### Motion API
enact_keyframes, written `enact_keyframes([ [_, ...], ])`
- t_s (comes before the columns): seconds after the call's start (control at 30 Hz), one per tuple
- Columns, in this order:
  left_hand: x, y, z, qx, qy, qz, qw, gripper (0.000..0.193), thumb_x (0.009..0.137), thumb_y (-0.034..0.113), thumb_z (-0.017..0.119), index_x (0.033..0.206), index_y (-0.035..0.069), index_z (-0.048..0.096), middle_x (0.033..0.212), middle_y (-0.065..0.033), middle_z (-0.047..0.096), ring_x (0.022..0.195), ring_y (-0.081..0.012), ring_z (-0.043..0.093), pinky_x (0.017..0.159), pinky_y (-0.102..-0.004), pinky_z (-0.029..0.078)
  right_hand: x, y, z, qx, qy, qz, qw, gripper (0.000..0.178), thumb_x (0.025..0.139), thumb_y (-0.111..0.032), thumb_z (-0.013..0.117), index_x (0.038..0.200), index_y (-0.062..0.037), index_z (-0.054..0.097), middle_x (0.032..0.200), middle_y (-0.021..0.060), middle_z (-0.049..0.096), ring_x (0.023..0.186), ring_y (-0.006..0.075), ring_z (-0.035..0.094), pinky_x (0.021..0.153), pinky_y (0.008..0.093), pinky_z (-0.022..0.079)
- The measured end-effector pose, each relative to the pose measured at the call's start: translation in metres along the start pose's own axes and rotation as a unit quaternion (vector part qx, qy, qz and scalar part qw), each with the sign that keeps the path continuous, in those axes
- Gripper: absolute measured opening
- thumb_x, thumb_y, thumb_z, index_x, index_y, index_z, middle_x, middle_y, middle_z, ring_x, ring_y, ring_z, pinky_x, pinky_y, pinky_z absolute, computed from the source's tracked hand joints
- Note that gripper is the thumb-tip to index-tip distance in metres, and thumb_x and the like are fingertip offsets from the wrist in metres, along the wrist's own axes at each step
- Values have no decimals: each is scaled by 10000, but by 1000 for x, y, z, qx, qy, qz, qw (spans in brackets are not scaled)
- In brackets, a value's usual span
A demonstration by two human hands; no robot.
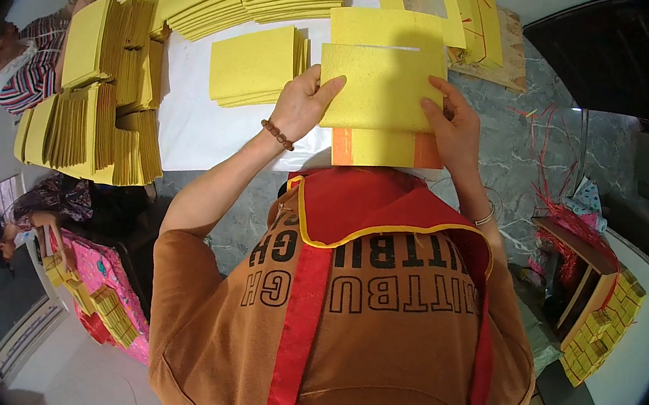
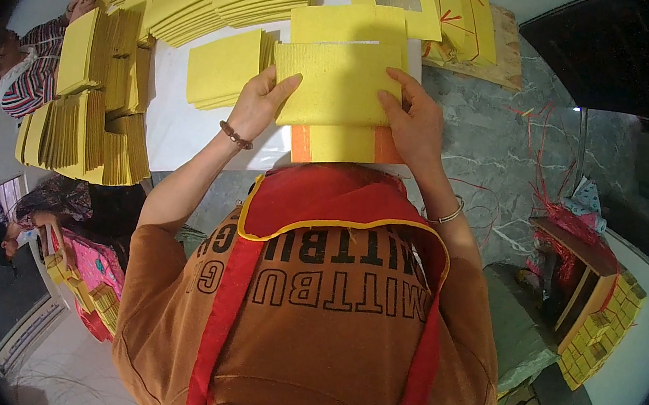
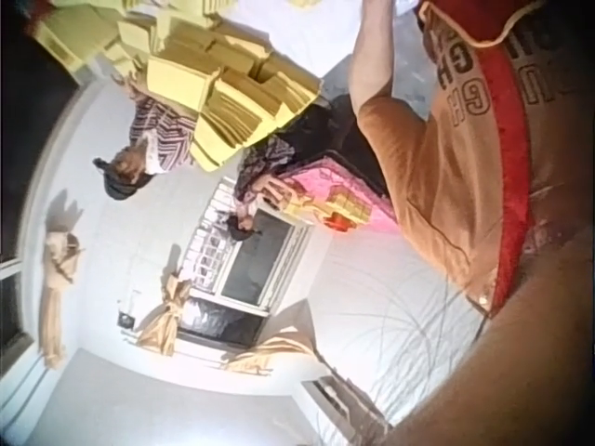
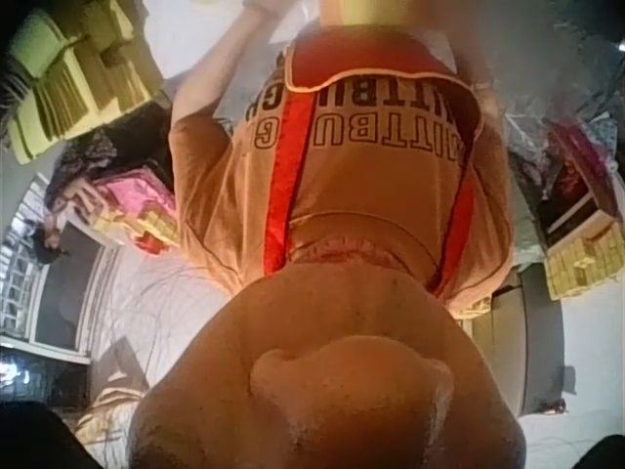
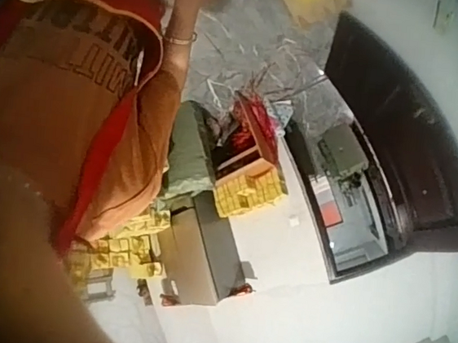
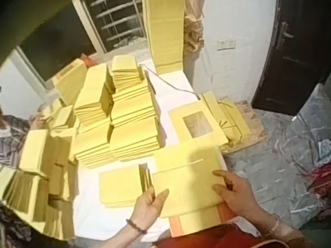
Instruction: Folding and stacking yellow joss paper at a workbench.
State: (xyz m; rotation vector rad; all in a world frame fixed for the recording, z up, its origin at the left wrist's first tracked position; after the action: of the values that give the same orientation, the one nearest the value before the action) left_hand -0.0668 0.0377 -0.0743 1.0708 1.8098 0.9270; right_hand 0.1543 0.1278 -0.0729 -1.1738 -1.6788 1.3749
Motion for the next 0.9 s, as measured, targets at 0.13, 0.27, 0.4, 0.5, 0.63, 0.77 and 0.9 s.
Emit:
enact_keyframes([
  [0.13, -12, 24, -13, 56, 62, 16, 996, 355, 846, 289, 595, 1064, 19, 525, 770, -104, 600, 649, -223, 563, 590, -350, 441, 1, 4, -2, -23, -12, 9, 1000, 326, 800, -139, 633, 1106, -34, 594, 757, 85, 635, 674, 94, 554, 616, 244, 449],
  [0.27, -36, 73, 0, 376, 91, 332, 860, 503, 782, 306, 649, 1193, 70, 483, 1171, -139, 528, 1008, -260, 529, 827, -420, 417, 1, 3, -2, -41, -3, 3, 999, 318, 805, -143, 625, 1101, -29, 595, 807, 115, 658, 709, 125, 602, 632, 266, 468],
  [0.4, -57, 67, 39, 366, -60, 388, 844, 686, 753, 366, 642, 1333, 99, 392, 1394, -152, 336, 1297, -296, 298, 1045, -456, 240, 0, 5, -3, -25, 3, 14, 1000, 326, 799, -156, 630, 1097, -28, 596, 810, 126, 663, 699, 154, 619, 629, 278, 472],
  [0.5, -49, 44, 50, 404, -71, 362, 837, 721, 756, 451, 606, 1338, 88, 383, 1406, -166, 314, 1313, -299, 275, 1060, -447, 216, 0, -1, -1, -21, -4, 12, 1000, 319, 784, -172, 654, 1067, -32, 611, 805, 103, 644, 685, 157, 611, 624, 273, 472],
  [0.63, -48, 37, 55, 428, -55, 358, 828, 776, 750, 518, 581, 1343, 65, 365, 1415, -194, 284, 1317, -306, 264, 1065, -456, 192, -10, -25, -2, -221, -3, -13, 975, 336, 774, -183, 670, 1079, -55, 608, 967, 99, 589, 843, 186, 598, 688, 285, 473],
  [0.77, -48, 36, 56, 428, -52, 356, 829, 763, 760, 503, 582, 1341, 59, 364, 1416, -190, 285, 1317, -305, 263, 1066, -463, 180, -22, -5, 3, -226, 34, -147, 963, 388, 768, -154, 677, 1137, -88, 575, 1210, 125, 420, 1115, 253, 463, 877, 323, 427],
  [0.9, -46, 36, 58, 411, -48, 356, 838, 677, 805, 437, 568, 1331, 54, 379, 1418, -180, 287, 1316, -303, 265, 1064, -458, 184, -21, 16, 1, 29, -12, -60, 998, 381, 794, -92, 647, 1165, -80, 561, 1261, 127, 379, 1182, 251, 411, 965, 321, 382],
])
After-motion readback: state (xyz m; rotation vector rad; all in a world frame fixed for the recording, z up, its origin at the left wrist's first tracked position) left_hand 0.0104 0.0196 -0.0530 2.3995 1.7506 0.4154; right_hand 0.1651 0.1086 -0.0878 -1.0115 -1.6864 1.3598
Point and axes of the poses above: each hand's wrist, its own x-axis towards the middle knuckle, its own z-axis out of the palm, y = z × x, the point moved 4 cm from there along x, towards the middle knuckle
